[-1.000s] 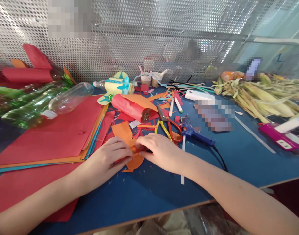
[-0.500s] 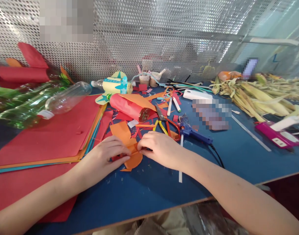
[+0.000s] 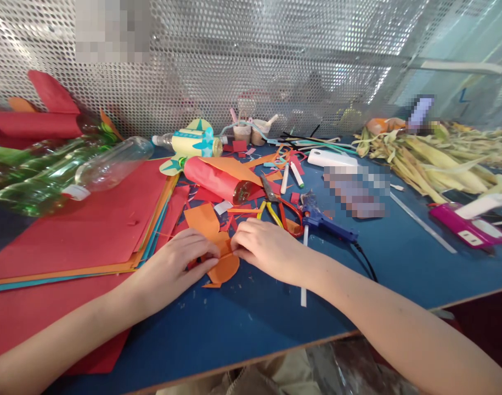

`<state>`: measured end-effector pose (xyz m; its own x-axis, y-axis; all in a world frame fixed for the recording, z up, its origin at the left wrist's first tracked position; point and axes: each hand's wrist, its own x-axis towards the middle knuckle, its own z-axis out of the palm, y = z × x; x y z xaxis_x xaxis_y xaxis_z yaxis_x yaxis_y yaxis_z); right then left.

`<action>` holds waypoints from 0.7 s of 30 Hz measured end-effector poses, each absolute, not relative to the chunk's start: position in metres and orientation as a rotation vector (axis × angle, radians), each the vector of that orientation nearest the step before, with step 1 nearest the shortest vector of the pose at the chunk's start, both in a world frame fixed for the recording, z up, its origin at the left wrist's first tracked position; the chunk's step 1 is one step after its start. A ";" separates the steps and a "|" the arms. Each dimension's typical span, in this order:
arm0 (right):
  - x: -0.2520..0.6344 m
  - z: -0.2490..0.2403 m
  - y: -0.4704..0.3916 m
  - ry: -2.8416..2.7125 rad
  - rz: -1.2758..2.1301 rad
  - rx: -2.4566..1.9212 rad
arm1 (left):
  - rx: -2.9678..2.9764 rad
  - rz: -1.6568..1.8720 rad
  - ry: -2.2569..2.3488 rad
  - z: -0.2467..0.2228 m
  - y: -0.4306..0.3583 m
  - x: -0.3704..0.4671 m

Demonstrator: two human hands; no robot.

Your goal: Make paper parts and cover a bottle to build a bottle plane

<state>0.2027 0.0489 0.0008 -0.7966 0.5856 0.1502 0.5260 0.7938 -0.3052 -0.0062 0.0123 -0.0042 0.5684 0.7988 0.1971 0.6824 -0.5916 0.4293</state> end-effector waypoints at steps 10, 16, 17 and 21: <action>0.201 -0.003 0.048 -2.736 0.379 -0.890 | 2.527 0.589 1.184 -0.007 0.013 -0.006; 0.202 -0.002 0.048 -2.698 0.429 -0.904 | 2.564 0.605 1.173 -0.005 0.014 -0.007; 0.202 -0.002 0.048 -2.692 0.438 -0.915 | 2.567 0.605 1.164 -0.005 0.015 -0.007; 0.204 -0.002 0.048 -2.691 0.453 -0.911 | 2.575 0.606 1.157 -0.006 0.015 -0.007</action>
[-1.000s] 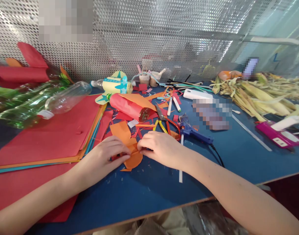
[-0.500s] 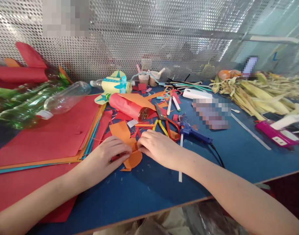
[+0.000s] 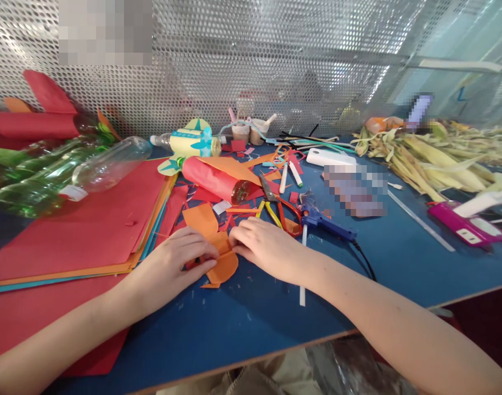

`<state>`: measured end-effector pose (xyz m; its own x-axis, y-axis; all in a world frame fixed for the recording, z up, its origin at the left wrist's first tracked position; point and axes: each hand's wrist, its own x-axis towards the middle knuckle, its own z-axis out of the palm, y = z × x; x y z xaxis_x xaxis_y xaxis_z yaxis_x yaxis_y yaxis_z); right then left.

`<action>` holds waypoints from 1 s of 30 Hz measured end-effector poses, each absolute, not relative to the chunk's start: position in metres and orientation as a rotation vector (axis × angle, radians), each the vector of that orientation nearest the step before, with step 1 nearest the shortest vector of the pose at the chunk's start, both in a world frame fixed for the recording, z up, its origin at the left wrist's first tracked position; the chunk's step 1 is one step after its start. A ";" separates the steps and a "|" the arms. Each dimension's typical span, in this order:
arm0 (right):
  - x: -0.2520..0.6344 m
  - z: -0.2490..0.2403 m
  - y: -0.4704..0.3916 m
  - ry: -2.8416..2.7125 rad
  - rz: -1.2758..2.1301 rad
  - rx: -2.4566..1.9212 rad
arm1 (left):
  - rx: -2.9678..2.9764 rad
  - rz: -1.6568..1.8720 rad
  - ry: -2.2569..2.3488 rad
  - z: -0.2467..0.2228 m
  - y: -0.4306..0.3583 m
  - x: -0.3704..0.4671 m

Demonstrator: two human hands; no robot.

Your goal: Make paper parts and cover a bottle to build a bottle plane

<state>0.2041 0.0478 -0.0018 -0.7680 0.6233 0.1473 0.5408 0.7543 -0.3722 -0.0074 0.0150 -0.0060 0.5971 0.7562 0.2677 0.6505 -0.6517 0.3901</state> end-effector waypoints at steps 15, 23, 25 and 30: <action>0.207 0.002 0.052 -2.718 0.367 -0.830 | 2.644 0.640 1.160 -0.008 0.013 -0.009; 0.204 -0.003 0.052 -2.730 0.314 -0.850 | 2.676 0.573 1.156 -0.008 0.013 -0.009; 0.203 -0.004 0.052 -2.734 0.313 -0.865 | 2.687 0.560 1.162 -0.008 0.013 -0.009; 0.203 -0.005 0.051 -2.716 0.345 -0.919 | 2.676 0.564 1.218 -0.008 0.013 -0.008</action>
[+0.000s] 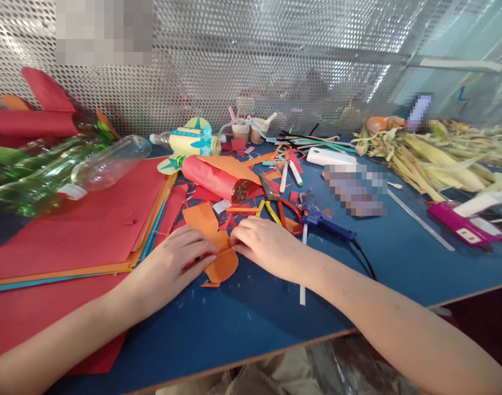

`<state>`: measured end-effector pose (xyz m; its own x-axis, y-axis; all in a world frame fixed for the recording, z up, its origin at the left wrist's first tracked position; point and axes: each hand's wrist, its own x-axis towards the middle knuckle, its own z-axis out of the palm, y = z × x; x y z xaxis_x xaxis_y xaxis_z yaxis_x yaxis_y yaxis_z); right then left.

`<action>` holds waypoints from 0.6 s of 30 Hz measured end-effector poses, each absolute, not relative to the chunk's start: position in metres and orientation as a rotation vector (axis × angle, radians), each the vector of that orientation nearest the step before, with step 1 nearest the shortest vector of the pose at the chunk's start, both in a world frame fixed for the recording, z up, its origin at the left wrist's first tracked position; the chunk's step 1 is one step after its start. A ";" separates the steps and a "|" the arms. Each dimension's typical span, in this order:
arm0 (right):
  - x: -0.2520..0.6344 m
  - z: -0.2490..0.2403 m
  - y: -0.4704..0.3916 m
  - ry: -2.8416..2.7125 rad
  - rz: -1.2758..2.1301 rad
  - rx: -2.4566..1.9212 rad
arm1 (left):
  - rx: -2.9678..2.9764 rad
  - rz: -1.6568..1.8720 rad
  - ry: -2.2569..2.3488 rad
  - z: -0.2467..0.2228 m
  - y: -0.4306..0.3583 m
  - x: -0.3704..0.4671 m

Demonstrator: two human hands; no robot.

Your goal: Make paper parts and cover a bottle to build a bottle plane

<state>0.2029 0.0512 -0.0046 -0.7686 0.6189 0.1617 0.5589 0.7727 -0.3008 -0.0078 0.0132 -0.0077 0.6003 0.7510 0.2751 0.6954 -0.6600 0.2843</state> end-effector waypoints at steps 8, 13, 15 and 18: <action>0.203 -0.001 0.049 -2.709 0.338 -0.946 | 2.701 0.608 1.191 -0.008 0.013 -0.008; 0.202 -0.001 0.049 -2.709 0.311 -0.945 | 2.797 0.585 1.152 -0.009 0.013 -0.009; 0.201 -0.001 0.049 -2.707 0.306 -0.941 | 2.814 0.563 1.148 -0.008 0.013 -0.009; 0.201 -0.001 0.049 -2.709 0.301 -0.939 | 2.831 0.537 1.144 -0.007 0.014 -0.011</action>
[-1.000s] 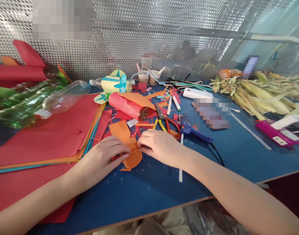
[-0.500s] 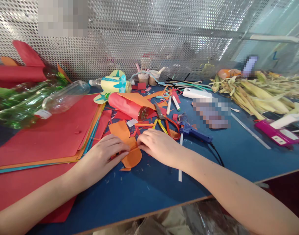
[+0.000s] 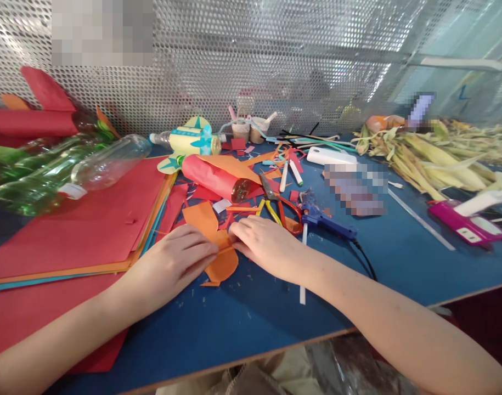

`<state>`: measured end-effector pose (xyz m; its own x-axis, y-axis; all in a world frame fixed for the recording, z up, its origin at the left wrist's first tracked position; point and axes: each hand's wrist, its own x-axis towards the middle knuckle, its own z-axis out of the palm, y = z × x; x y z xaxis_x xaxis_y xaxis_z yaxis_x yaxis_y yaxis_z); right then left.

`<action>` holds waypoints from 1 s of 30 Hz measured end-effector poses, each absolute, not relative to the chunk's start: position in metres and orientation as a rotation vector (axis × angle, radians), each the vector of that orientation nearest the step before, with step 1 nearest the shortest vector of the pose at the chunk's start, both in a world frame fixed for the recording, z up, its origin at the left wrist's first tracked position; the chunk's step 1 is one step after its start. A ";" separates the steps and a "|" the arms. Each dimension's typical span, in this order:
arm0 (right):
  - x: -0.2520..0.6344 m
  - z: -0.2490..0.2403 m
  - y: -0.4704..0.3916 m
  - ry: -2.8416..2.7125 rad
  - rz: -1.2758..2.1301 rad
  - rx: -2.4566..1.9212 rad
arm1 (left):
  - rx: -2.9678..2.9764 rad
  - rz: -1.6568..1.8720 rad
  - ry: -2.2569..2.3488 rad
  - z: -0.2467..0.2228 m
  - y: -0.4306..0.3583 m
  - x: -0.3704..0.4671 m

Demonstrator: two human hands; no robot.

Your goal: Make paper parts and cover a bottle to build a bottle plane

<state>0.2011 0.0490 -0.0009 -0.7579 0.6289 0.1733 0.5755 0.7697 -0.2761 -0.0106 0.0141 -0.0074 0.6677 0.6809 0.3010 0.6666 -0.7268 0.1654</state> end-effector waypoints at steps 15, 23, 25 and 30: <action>0.203 0.000 0.051 -2.690 0.398 -0.959 | 2.753 0.646 1.089 -0.010 0.016 -0.011; 0.206 0.004 0.052 -2.702 0.392 -0.871 | 2.679 0.668 1.058 -0.010 0.022 -0.014; 0.205 0.002 0.052 -2.682 0.378 -0.866 | 2.662 0.663 1.080 -0.009 0.023 -0.014; 0.204 -0.002 0.054 -2.669 0.353 -0.869 | 2.671 0.638 1.118 -0.009 0.022 -0.015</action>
<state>0.2042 0.0539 -0.0019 -0.7677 0.6036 0.2150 0.5269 0.7856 -0.3243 -0.0146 0.0217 -0.0089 0.6258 0.7120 0.3185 0.6365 -0.7022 0.3191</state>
